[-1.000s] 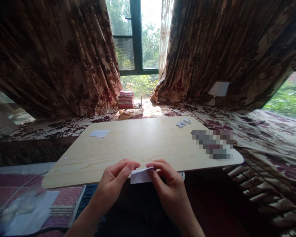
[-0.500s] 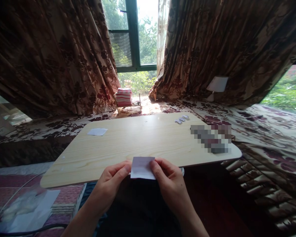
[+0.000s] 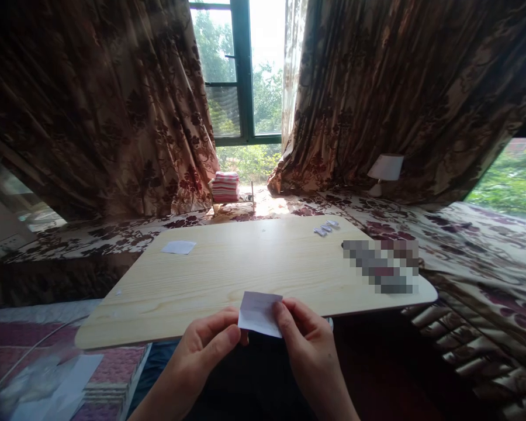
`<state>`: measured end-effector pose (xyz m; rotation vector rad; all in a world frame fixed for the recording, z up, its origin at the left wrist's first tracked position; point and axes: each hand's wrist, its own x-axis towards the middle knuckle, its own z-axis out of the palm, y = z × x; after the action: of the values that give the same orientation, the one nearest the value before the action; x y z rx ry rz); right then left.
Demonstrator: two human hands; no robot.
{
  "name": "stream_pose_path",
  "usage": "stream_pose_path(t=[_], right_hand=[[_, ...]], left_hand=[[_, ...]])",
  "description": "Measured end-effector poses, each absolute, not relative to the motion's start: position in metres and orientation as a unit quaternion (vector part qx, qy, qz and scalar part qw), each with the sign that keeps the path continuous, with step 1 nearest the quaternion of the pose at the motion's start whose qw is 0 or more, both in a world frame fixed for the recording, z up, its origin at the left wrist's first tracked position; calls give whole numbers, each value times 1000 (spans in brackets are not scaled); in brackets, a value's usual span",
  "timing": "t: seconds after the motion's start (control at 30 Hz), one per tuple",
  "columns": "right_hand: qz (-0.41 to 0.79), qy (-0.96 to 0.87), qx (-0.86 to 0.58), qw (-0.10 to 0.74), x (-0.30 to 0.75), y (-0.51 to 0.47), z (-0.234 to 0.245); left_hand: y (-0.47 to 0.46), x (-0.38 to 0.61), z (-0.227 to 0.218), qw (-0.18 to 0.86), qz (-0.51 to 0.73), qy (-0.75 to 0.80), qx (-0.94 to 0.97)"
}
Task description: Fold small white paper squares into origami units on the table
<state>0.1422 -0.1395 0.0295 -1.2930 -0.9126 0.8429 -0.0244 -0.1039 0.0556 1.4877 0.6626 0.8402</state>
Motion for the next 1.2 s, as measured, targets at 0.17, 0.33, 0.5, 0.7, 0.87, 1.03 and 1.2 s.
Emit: stream_pose_path(t=[0.17,0.33,0.5,0.7,0.87,1.03,1.2], right_hand=[[371,-387,-564,629,143,-138,28],[376,-384,-563,628,145,-137,23],[386,-368,-563,631,145,-138,21],[384,-371,-563,631,144,-139,24],[383,-389,-564,619,144,-137,24],[396,-391,-557,617,142,-131,15],[363,-355,-567,648,134,-131,15]], left_hand=[[-105,-24,58,606,365,294,642],[-103,-22,54,599,365,310,642],[-102,-22,48,598,363,316,640],[-100,-20,48,606,365,314,633],[-99,-19,47,601,370,325,630],[-93,-17,46,586,386,339,627],[-91,-15,46,561,414,355,622]])
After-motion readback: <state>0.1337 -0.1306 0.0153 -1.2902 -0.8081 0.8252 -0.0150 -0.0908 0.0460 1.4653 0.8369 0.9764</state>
